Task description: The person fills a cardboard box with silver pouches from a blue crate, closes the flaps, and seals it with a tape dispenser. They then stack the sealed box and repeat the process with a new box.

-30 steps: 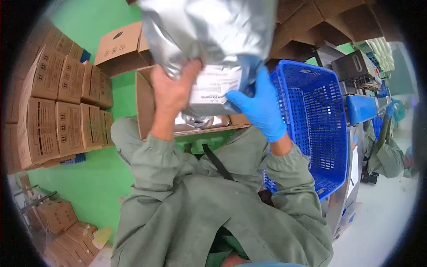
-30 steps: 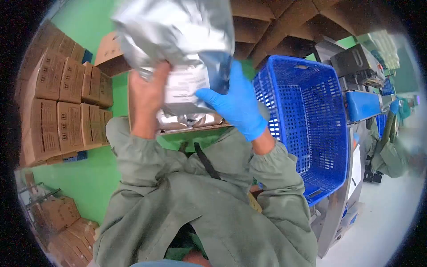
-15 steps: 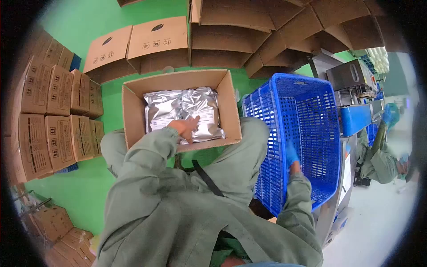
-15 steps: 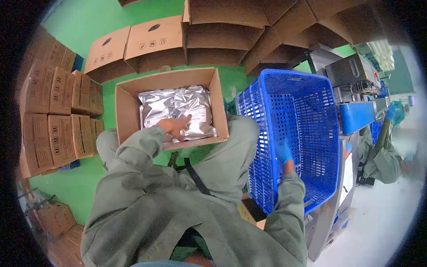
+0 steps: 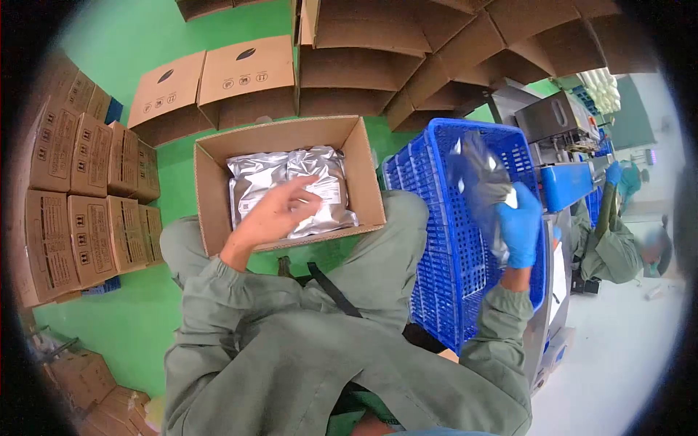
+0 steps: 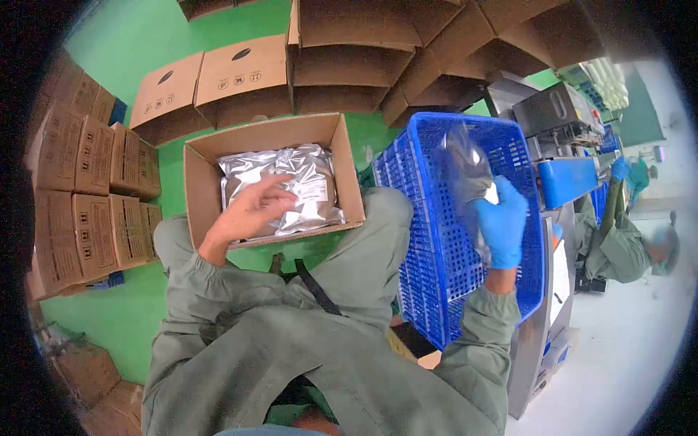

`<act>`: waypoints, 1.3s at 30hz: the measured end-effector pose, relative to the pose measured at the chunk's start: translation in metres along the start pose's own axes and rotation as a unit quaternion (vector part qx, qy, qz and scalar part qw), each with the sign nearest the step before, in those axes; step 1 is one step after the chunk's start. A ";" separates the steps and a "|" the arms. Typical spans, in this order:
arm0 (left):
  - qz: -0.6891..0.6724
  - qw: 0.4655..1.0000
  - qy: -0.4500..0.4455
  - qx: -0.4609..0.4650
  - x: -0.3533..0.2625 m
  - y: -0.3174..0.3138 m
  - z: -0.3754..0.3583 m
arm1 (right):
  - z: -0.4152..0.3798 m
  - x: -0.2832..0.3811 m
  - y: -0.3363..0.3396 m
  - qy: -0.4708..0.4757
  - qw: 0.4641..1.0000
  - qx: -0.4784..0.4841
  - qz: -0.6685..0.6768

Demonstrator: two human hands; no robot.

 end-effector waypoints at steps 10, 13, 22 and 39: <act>-0.612 0.766 -0.177 -0.090 -0.092 -0.046 -0.007 | -0.055 0.174 -0.045 0.374 0.859 0.336 0.097; -0.405 0.843 -0.244 -0.257 -0.066 0.022 -0.017 | -0.054 0.167 -0.079 0.267 0.865 0.390 0.169; 0.038 0.867 -0.327 -0.374 -0.087 0.092 -0.018 | -0.013 0.201 -0.195 0.009 0.820 0.270 0.504; 0.536 0.841 0.074 -0.012 0.067 0.043 0.032 | -0.087 0.083 -0.358 0.130 0.823 0.551 -0.050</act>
Point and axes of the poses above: each hand's wrist, its own z-axis towards the middle knuckle, its own y-axis out of the back of the hand, x = y × z, the point moved 3 cm from there along z, towards the middle knuckle, and after that the axes turned 3 degrees about -x, right-handed, at the moved point
